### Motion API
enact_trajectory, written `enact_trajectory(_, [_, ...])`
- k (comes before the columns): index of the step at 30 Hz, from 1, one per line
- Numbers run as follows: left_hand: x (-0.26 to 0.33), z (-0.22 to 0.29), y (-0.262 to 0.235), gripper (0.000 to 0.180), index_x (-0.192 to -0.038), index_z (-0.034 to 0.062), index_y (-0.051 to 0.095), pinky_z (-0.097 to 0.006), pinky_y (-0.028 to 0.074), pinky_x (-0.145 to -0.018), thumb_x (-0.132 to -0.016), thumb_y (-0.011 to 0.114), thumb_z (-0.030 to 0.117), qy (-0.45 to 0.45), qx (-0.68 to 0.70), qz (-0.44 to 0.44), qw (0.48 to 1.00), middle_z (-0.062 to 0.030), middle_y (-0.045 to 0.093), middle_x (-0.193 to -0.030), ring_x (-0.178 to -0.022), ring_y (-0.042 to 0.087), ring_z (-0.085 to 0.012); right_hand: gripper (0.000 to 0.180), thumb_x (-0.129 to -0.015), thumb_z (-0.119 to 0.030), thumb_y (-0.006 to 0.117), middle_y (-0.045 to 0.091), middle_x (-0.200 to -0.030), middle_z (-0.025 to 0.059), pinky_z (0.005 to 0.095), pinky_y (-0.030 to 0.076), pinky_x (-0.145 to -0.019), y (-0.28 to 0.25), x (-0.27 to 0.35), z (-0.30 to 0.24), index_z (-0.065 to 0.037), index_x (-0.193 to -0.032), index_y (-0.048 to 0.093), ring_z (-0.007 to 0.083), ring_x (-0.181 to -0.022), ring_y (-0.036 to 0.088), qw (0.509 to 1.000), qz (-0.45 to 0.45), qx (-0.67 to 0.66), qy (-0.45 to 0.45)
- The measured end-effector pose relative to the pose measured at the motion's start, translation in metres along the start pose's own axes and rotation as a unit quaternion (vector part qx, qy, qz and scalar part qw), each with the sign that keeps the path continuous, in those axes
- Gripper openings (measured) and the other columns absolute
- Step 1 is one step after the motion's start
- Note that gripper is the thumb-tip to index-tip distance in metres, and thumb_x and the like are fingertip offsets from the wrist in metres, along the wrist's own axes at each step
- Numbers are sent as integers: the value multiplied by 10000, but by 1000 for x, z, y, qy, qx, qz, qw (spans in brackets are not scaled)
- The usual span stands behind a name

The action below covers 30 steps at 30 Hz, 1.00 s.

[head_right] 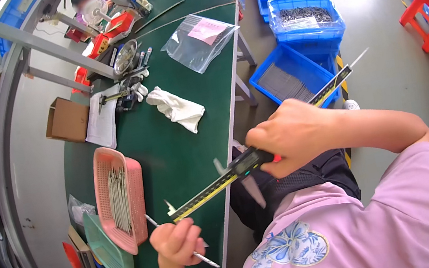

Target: Using a digital caliper to measure the dimensions of metal rods at a workshop table.

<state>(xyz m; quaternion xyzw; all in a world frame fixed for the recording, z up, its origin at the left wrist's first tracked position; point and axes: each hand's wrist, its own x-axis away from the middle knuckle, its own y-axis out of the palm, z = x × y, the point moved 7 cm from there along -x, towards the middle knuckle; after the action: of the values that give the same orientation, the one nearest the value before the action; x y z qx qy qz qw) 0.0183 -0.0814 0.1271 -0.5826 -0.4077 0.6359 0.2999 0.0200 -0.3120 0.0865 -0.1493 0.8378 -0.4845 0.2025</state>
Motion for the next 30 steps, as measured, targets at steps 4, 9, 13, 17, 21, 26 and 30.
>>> enact_trajectory(4, [28,-20,-10,178,-742,51,615,-286,369,-428,-583,578,122,-67,4,-13,998,-72,617,-827,-465,471,-175,336,-672,-326,658,576,-603,62,363,436,-471,-9,21,18,-71,-878,582,270,-538,582,999,23,10,29])
enact_trajectory(9, [39,-32,2,227,-765,24,612,-306,385,-436,-580,610,156,-113,26,-17,993,-84,619,-852,-504,492,-196,395,-619,-433,714,586,-598,70,356,439,-491,-4,37,43,-72,-739,610,273,-546,592,986,4,90,143])
enact_trajectory(13, [29,-24,10,282,-853,44,610,-301,416,-475,-622,623,206,-176,-1,-25,984,-86,608,-937,-562,532,-196,414,-575,-419,761,578,-574,98,347,446,-513,-1,46,52,-54,-704,613,285,-531,584,969,45,54,238])
enact_trajectory(17, [26,3,41,383,-993,106,532,-311,454,-576,-666,668,251,-186,32,-4,982,-81,552,-1016,-762,575,-226,363,-589,-338,760,548,-544,121,339,431,-505,0,42,57,-35,-715,605,286,-506,564,950,76,63,297])
enact_trajectory(21, [8,6,83,238,-905,88,529,-347,462,-605,-710,656,139,-190,132,-9,973,-68,512,-912,-768,554,-235,351,-641,-219,754,522,-558,65,286,399,-493,1,37,48,-20,-893,612,176,-478,507,961,85,21,262])
enact_trajectory(26, [5,-9,103,162,-868,77,542,-348,436,-675,-732,614,128,-195,162,12,967,-68,492,-874,-795,525,-233,376,-664,-79,742,506,-602,13,235,381,-509,19,41,45,-9,-1005,598,84,-528,456,950,68,-152,266])
enact_trajectory(30, [11,-14,113,89,-829,64,559,-340,416,-700,-746,565,97,-212,145,21,966,-63,485,-851,-798,511,-225,436,-679,-14,716,566,-689,31,220,384,-523,26,44,44,6,-1092,580,81,-565,466,955,35,-172,238])
